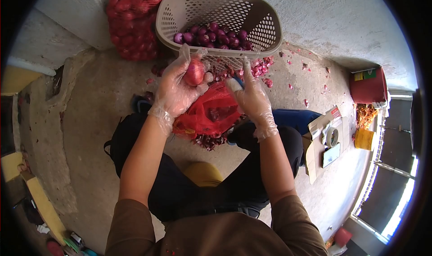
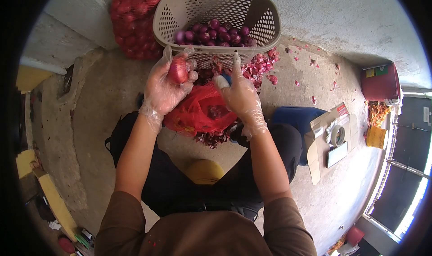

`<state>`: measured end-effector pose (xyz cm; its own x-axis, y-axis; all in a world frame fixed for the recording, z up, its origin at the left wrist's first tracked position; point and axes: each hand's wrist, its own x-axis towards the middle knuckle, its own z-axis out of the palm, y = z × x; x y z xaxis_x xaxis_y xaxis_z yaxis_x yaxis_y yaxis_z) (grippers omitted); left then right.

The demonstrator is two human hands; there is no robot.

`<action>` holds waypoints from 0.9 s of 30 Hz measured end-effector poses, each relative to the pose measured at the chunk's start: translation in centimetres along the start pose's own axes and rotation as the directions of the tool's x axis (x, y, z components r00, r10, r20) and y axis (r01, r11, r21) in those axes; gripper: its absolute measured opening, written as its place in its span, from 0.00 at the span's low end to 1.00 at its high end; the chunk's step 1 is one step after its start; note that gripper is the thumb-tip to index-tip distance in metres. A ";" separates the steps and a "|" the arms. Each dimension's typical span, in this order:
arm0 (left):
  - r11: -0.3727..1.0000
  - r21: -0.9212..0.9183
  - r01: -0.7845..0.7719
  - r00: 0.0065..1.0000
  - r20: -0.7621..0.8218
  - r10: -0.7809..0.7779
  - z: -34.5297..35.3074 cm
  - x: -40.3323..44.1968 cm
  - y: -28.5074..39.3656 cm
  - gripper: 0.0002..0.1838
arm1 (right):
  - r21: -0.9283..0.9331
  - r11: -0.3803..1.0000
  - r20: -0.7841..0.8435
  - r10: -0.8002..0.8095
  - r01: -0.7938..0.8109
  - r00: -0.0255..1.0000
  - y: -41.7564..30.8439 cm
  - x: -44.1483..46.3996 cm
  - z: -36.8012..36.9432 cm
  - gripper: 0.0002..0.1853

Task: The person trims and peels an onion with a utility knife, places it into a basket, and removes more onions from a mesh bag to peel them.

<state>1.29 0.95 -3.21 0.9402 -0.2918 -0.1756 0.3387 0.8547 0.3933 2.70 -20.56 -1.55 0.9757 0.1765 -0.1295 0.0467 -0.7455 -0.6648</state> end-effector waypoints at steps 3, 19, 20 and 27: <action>0.999 -0.032 0.008 1.000 -0.017 -0.008 0.1 -0.1 -0.2 0.28 | 0.079 0.971 0.252 0.199 -0.225 0.947 -2.9 -0.4 -2.0 0.44; 0.987 0.158 -0.021 0.998 -0.060 0.030 1.4 -0.4 -0.2 0.29 | -0.171 0.982 0.138 -0.059 0.083 0.989 -0.5 -0.7 0.2 0.46; 0.986 0.161 0.037 0.998 -0.047 -0.030 1.6 -0.7 0.0 0.29 | -0.160 0.986 0.144 -0.029 0.052 0.989 -0.5 -0.7 0.2 0.45; 0.933 0.359 0.031 0.997 -0.082 -0.001 1.2 -0.2 -2.4 0.30 | -0.156 0.986 0.184 -0.025 0.055 0.983 -0.8 -0.8 0.4 0.46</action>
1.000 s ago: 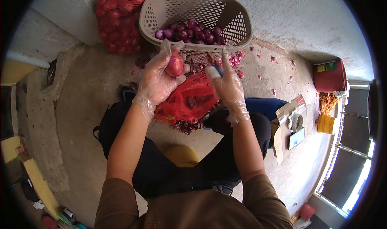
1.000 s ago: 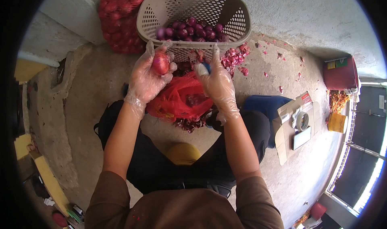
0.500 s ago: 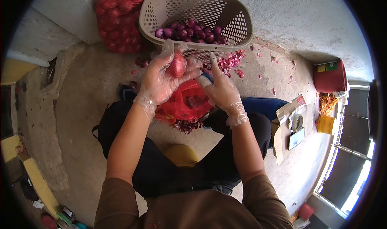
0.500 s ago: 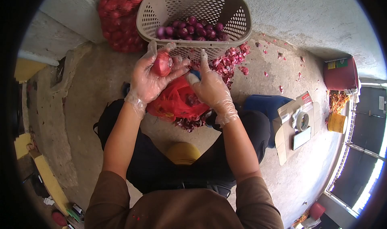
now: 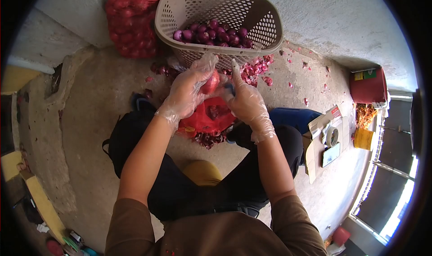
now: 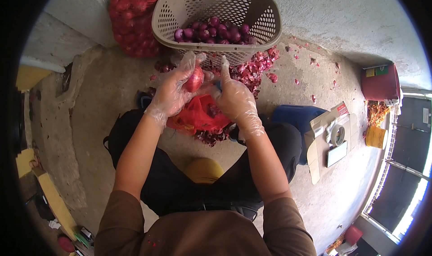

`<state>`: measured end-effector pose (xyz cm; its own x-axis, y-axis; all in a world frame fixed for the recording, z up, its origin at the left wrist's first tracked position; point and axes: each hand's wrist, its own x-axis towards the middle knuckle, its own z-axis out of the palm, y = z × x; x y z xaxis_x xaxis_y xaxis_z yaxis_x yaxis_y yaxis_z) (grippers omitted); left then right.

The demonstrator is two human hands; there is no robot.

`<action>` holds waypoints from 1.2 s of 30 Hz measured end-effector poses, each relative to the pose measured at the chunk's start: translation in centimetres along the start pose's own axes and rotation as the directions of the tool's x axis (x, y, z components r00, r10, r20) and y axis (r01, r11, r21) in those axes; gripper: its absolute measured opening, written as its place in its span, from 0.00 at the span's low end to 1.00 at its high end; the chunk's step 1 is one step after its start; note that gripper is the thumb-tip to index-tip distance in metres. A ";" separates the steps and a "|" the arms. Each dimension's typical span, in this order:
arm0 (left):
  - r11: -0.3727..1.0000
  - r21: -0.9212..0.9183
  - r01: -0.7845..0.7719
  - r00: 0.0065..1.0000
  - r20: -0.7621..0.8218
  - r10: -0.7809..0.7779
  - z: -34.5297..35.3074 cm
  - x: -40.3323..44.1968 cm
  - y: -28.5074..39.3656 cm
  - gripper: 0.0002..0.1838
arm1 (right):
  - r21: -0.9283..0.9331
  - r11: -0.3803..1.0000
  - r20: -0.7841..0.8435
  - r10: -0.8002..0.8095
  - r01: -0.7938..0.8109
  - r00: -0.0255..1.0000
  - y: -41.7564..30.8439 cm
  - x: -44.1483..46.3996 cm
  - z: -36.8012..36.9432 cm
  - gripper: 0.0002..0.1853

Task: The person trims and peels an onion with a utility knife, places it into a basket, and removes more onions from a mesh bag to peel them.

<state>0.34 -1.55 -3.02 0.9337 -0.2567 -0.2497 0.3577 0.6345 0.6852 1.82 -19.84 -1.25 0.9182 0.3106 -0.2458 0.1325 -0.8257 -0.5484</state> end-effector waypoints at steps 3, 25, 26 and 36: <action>0.999 0.029 -0.032 0.999 -0.024 0.033 -0.6 0.6 -0.1 0.30 | -0.019 1.000 0.009 -0.003 0.004 1.000 -0.1 -0.1 0.1 0.46; 0.992 -0.046 -0.117 0.977 -0.183 0.107 -0.3 1.3 0.2 0.26 | -0.055 0.998 0.008 0.005 -0.004 1.000 0.0 -0.3 -0.3 0.45; 0.990 -0.070 -0.124 0.968 -0.227 0.105 -0.3 1.4 0.5 0.26 | -0.065 0.998 0.021 0.016 -0.014 1.000 0.1 -0.3 -0.3 0.44; 0.934 -0.357 -0.022 1.000 -0.029 0.013 -1.0 0.6 1.5 0.26 | 0.321 0.862 -0.056 -0.396 0.392 0.917 -1.7 -0.9 -2.3 0.39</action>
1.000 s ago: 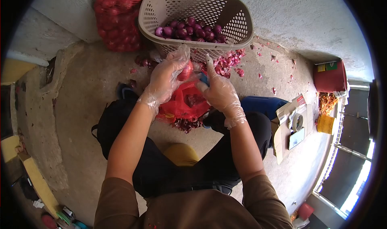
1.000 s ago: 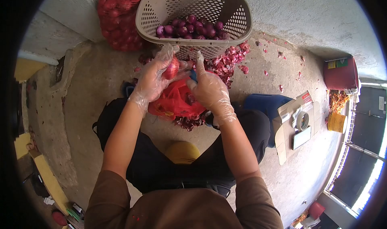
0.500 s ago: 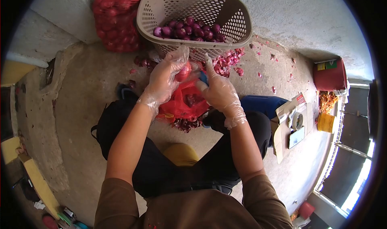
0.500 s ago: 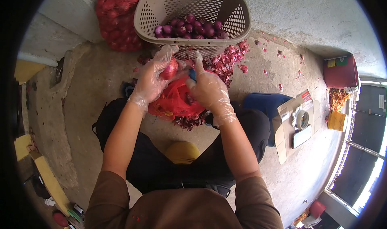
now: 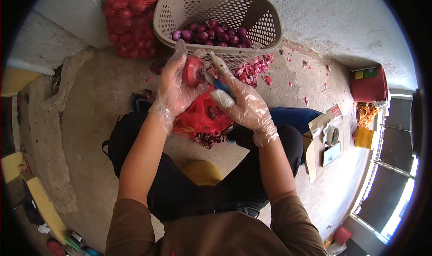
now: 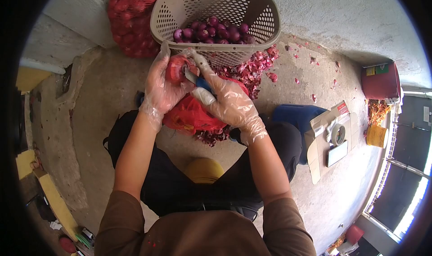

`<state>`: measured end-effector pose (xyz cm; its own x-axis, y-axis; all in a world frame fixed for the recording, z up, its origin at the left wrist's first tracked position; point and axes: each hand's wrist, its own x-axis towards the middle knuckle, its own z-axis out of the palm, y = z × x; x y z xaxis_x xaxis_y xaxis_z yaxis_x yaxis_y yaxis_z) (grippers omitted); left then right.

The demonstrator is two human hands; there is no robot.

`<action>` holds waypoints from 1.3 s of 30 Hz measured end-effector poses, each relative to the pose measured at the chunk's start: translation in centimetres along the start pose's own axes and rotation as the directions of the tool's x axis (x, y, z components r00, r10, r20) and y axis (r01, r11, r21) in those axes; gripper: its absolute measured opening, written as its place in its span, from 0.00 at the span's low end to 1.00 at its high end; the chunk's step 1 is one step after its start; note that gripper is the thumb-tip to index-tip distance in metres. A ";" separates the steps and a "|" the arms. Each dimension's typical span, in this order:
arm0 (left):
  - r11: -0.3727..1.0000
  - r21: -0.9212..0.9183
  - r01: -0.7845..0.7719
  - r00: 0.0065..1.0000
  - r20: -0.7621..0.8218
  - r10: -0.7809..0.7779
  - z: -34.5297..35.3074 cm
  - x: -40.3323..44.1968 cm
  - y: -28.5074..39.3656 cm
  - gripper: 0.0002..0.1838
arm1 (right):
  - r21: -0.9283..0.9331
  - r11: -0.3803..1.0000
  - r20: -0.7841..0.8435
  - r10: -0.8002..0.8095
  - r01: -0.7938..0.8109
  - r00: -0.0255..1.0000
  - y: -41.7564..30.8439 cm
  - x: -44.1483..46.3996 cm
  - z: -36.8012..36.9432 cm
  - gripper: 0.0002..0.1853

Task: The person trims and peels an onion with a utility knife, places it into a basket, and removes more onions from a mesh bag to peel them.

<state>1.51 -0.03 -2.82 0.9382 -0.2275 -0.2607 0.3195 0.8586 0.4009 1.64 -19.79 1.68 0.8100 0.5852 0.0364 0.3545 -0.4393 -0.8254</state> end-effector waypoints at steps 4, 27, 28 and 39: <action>0.995 0.099 -0.003 1.000 0.021 0.001 1.6 -1.1 0.1 0.26 | 0.087 0.995 0.040 -0.047 0.044 0.998 -0.3 -0.2 0.1 0.36; 0.986 0.149 0.074 0.996 -0.053 -0.067 1.5 -1.3 0.1 0.27 | 0.129 0.991 0.116 0.010 -0.025 0.993 -0.5 0.0 0.0 0.30; 0.982 0.181 0.054 0.996 -0.082 -0.040 2.0 -1.5 0.1 0.27 | 0.109 0.991 0.133 0.058 -0.072 0.989 -0.6 0.1 -0.2 0.30; 0.982 0.156 0.103 0.992 -0.094 -0.089 2.8 -1.7 0.5 0.28 | 0.147 0.985 0.063 -0.099 0.089 0.993 -0.6 -0.2 -0.3 0.33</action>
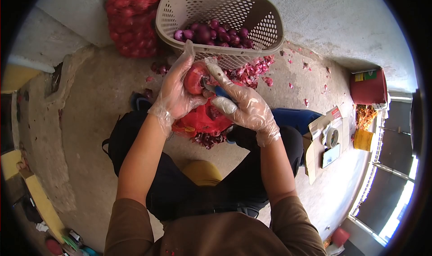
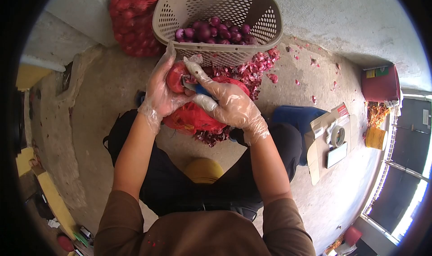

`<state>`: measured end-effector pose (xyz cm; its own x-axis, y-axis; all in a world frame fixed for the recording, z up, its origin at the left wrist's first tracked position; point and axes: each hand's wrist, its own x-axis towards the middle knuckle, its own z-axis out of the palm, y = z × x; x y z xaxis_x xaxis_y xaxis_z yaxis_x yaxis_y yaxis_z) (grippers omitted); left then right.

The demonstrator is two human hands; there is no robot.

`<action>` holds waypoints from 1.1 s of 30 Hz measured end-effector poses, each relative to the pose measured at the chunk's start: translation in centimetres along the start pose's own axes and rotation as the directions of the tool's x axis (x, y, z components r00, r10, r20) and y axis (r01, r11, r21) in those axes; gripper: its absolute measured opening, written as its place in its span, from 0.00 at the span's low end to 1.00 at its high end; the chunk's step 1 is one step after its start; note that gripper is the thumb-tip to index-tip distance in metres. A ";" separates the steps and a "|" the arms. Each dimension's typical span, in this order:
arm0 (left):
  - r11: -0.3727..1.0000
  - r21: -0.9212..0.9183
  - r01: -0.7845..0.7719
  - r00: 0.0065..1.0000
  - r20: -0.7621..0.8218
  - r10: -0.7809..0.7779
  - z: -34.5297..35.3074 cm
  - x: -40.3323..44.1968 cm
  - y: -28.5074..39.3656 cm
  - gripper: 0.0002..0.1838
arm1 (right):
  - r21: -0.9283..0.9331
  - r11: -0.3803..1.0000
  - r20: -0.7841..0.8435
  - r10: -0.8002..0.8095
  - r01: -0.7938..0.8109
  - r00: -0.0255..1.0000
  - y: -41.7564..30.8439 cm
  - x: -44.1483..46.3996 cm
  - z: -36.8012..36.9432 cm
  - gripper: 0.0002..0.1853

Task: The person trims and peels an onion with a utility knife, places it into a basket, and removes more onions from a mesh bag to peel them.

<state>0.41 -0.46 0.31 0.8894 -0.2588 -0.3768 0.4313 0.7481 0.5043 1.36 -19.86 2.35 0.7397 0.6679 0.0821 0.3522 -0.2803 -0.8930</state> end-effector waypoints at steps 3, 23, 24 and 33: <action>0.998 0.048 -0.045 0.999 -0.012 0.046 0.0 0.0 -0.1 0.28 | -0.029 0.999 0.052 0.033 -0.032 0.998 -0.1 0.0 -0.1 0.34; 0.996 0.060 0.063 0.998 0.019 -0.064 -1.1 -0.1 0.1 0.27 | 0.008 0.997 -0.003 0.079 -0.079 0.997 0.6 0.1 0.0 0.29; 0.996 0.060 0.071 0.997 0.026 -0.073 -1.1 -0.1 0.1 0.28 | -0.018 0.996 0.000 0.088 -0.088 0.996 0.6 0.1 -0.1 0.29; 0.999 0.009 0.031 0.996 -0.089 -0.030 -0.4 0.0 0.0 0.27 | 0.030 0.998 0.012 0.058 -0.058 0.998 -0.2 0.0 -0.2 0.33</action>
<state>0.34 -0.25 0.02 0.8589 -0.2257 -0.4597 0.4602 0.7339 0.4996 1.38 -19.96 2.66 0.7521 0.6585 0.0249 0.2912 -0.2982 -0.9090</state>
